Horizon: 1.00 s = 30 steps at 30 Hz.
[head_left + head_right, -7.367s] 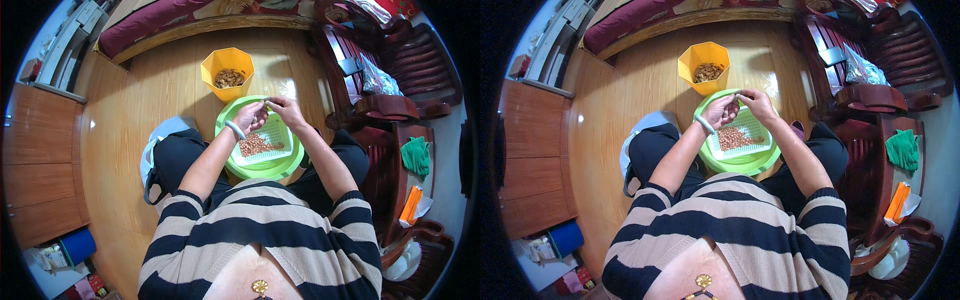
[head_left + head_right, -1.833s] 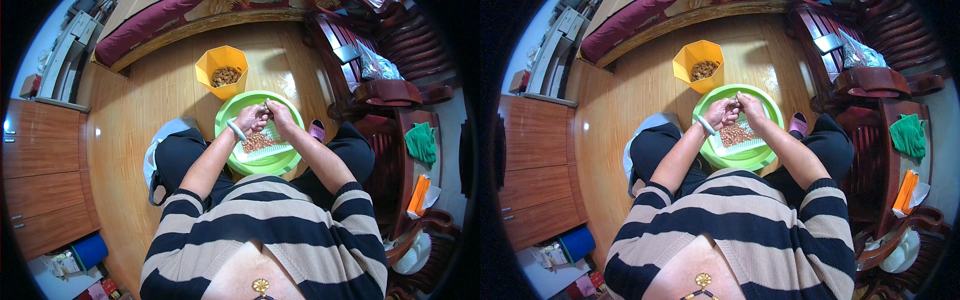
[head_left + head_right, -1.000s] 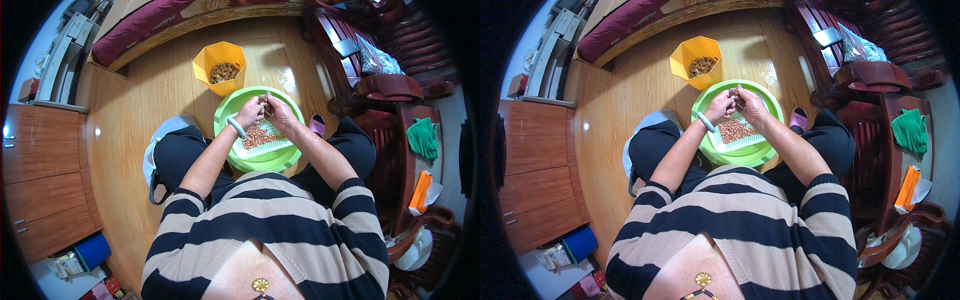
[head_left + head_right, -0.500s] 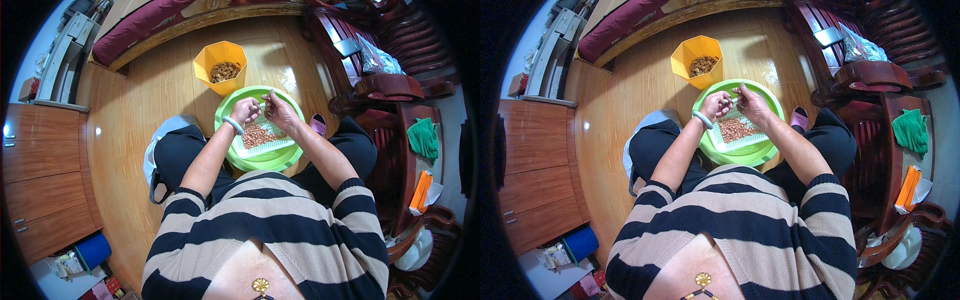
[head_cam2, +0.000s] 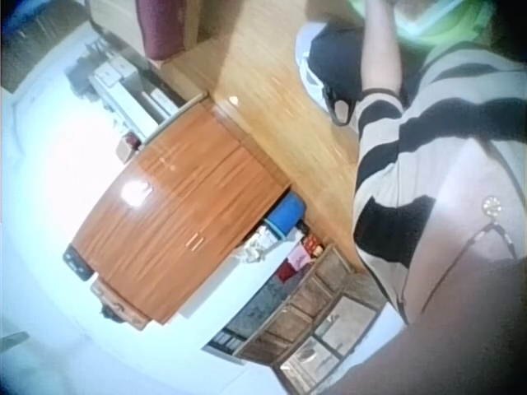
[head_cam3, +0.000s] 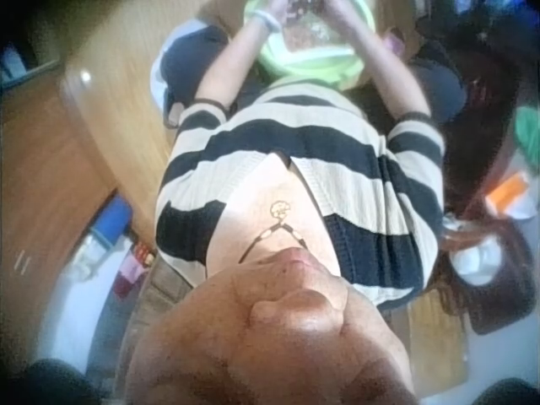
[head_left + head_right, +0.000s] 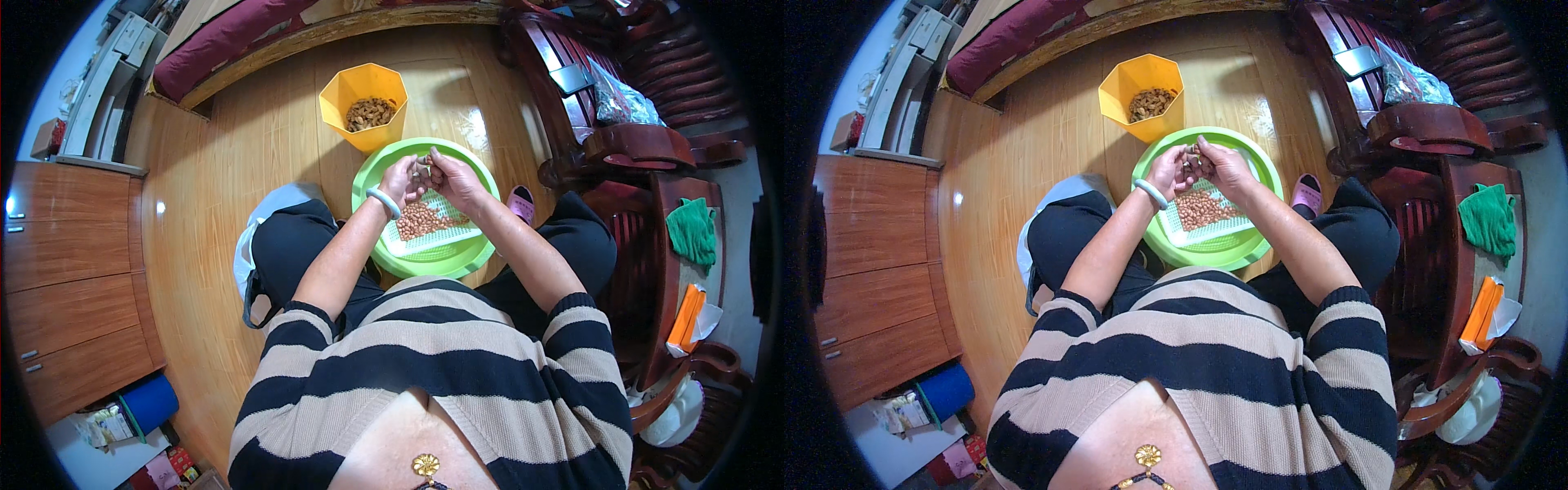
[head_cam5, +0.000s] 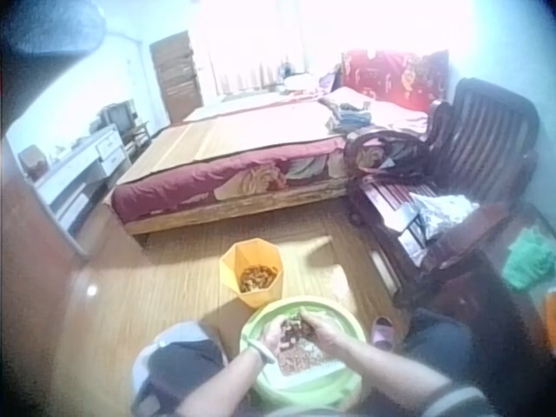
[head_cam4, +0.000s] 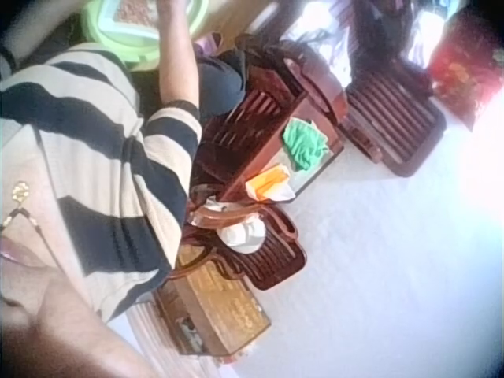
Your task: The recorder is sorting peanuts from a green bowl into a yellow bucket and a white plastic bag.
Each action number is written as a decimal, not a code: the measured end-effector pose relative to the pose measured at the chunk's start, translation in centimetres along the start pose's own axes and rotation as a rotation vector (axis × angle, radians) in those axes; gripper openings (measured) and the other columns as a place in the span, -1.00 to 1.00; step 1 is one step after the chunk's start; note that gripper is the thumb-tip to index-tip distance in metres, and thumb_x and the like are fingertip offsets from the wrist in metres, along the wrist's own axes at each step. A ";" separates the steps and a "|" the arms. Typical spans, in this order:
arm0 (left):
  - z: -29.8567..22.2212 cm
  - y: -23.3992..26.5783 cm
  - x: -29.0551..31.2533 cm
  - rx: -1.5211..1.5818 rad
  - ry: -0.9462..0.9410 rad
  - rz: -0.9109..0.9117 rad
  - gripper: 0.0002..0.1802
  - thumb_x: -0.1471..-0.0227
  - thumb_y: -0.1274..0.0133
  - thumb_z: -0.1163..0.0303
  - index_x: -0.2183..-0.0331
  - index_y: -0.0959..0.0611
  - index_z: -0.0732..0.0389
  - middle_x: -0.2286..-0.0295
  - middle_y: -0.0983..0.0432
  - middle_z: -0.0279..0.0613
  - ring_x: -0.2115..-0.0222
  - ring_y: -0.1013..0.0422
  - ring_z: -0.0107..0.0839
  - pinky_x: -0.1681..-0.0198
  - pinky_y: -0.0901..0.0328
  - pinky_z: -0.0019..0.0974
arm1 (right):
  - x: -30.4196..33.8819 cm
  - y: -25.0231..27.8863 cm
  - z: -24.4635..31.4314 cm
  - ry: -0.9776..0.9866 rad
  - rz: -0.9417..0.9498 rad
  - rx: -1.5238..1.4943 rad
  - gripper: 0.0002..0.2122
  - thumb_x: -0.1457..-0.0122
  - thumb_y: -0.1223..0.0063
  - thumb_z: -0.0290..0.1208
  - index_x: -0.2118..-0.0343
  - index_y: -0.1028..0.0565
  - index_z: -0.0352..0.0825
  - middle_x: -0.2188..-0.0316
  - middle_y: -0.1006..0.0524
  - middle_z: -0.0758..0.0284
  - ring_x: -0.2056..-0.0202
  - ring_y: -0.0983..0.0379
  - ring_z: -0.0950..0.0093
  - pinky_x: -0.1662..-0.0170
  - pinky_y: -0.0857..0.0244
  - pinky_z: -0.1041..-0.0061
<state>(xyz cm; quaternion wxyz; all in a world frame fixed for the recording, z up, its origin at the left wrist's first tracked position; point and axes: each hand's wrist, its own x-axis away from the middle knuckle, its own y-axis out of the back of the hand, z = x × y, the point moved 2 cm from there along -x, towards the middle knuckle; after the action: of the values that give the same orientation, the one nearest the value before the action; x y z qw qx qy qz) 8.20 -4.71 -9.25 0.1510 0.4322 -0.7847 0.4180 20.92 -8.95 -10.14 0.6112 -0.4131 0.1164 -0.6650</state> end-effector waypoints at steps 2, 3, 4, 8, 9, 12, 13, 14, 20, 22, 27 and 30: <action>0.1 0.4 0.0 0.000 0.009 0.014 -0.58 -0.16 0.34 0.08 0.45 -0.46 0.19 0.58 -0.44 -0.19 0.70 -0.27 -0.47 0.78 -0.02 -0.55 | 0.2 -0.5 0.0 -0.003 -0.049 0.062 -0.75 -0.13 -0.06 -0.20 0.38 -0.52 -0.33 0.66 -0.28 0.55 0.61 -0.17 0.66 0.49 -0.11 0.64; 0.3 0.8 -0.2 0.000 0.016 0.032 -0.55 -0.17 0.35 0.04 0.44 -0.47 0.19 0.57 -0.45 -0.18 0.69 -0.28 -0.47 0.76 -0.04 -0.56 | 0.3 -0.7 0.1 0.033 -0.053 0.202 -0.75 -0.13 -0.05 -0.21 0.38 -0.53 -0.33 0.66 -0.28 0.55 0.62 -0.16 0.67 0.50 -0.10 0.66; 0.4 1.2 -0.4 0.000 0.017 0.027 -0.55 -0.17 0.35 0.04 0.44 -0.47 0.19 0.57 -0.45 -0.18 0.69 -0.28 -0.47 0.76 -0.04 -0.56 | 0.3 -1.0 0.2 0.069 -0.057 0.342 -0.75 -0.14 -0.04 -0.22 0.37 -0.54 -0.34 0.66 -0.27 0.55 0.63 -0.15 0.69 0.52 -0.08 0.68; 0.9 2.8 -1.9 0.135 0.059 0.014 -0.50 -0.19 0.39 0.03 0.32 -0.45 0.28 0.48 -0.48 -0.08 0.57 -0.39 -0.38 0.60 -0.28 -0.46 | -0.5 0.5 0.9 0.018 -0.151 0.160 -0.72 -0.20 0.11 -0.22 0.24 -0.53 -0.31 0.66 -0.26 0.58 0.62 -0.14 0.73 0.56 -0.04 0.70; 0.9 3.3 -2.3 0.199 0.053 -0.003 -0.48 -0.19 0.41 0.04 0.27 -0.44 0.32 0.44 -0.48 -0.03 0.51 -0.43 -0.34 0.52 -0.36 -0.40 | -1.0 1.0 0.9 0.018 -0.149 0.156 -0.72 -0.20 0.11 -0.22 0.24 -0.53 -0.31 0.66 -0.26 0.58 0.62 -0.14 0.73 0.56 -0.04 0.70; 0.2 4.1 -3.0 0.392 0.029 -0.039 -0.41 -0.19 0.43 0.04 0.14 -0.36 0.43 0.27 -0.41 0.14 0.30 -0.42 -0.09 0.22 -0.39 -0.18 | -1.8 2.9 1.0 0.045 -0.400 0.008 -0.79 -0.19 0.10 -0.32 0.32 -0.54 -0.32 0.63 -0.27 0.52 0.64 -0.12 0.71 0.61 -0.04 0.70; -0.2 4.1 -3.1 0.471 0.013 -0.123 -0.40 -0.19 0.43 0.04 0.13 -0.35 0.46 0.21 -0.36 0.19 0.23 -0.39 -0.02 0.12 -0.35 -0.12 | -1.9 3.5 0.9 0.045 -0.394 0.004 -0.79 -0.19 0.10 -0.32 0.32 -0.54 -0.32 0.63 -0.27 0.52 0.64 -0.12 0.71 0.61 -0.04 0.70; -0.7 3.8 -3.2 0.527 -0.008 -0.166 -0.36 -0.18 0.42 0.02 0.09 -0.31 0.50 0.14 -0.29 0.24 0.09 -0.27 0.08 -0.02 -0.23 -0.04 | -1.8 4.1 0.8 0.038 -0.421 0.025 -0.79 -0.19 0.11 -0.33 0.33 -0.53 -0.32 0.63 -0.27 0.52 0.64 -0.12 0.71 0.62 -0.03 0.70; -7.1 3.9 -3.5 0.670 -0.248 -0.226 -0.20 -0.13 0.44 -0.12 -0.08 -0.10 0.45 -0.04 -0.08 0.19 -0.10 -0.03 0.09 -0.17 0.02 -0.02 | -1.8 2.4 0.1 -0.013 -0.379 0.103 -0.80 -0.18 0.10 -0.32 0.33 -0.53 -0.30 0.65 -0.29 0.54 0.67 -0.13 0.72 0.65 -0.01 0.72; -10.1 3.3 -3.3 0.534 -0.381 -0.144 -0.06 -0.06 0.44 -0.24 -0.18 0.11 0.35 -0.19 0.21 0.12 -0.21 0.27 0.06 -0.23 0.28 0.00 | -1.8 2.2 0.0 -0.018 -0.353 0.110 -0.80 -0.18 0.10 -0.33 0.33 -0.53 -0.30 0.65 -0.29 0.54 0.67 -0.14 0.72 0.65 -0.01 0.72; -16.4 4.2 -0.2 0.309 -0.308 -0.387 -0.10 -0.01 0.30 -0.26 -0.19 0.02 0.15 -0.22 0.40 0.03 -0.24 0.45 -0.06 -0.22 0.47 0.07 | -1.9 2.1 -0.3 -0.042 -0.319 0.134 -0.82 -0.16 0.05 -0.34 0.35 -0.53 -0.31 0.66 -0.30 0.54 0.67 -0.14 0.72 0.65 0.00 0.72; -19.1 7.8 3.8 0.073 -0.347 -0.420 -0.40 -0.07 0.15 -0.04 0.00 -0.37 0.20 -0.08 -0.09 0.07 -0.16 0.09 -0.07 -0.19 0.18 0.03 | -1.9 2.3 -0.8 -0.034 -0.300 0.201 -0.82 -0.15 0.02 -0.30 0.38 -0.52 -0.31 0.67 -0.31 0.54 0.68 -0.14 0.72 0.64 0.00 0.72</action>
<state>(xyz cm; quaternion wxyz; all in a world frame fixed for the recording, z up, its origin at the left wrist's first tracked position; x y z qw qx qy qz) -2.68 10.37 0.49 0.0819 0.6558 -0.6763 0.3253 21.78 -8.06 -12.92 0.5452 -0.3738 -0.0242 -0.7499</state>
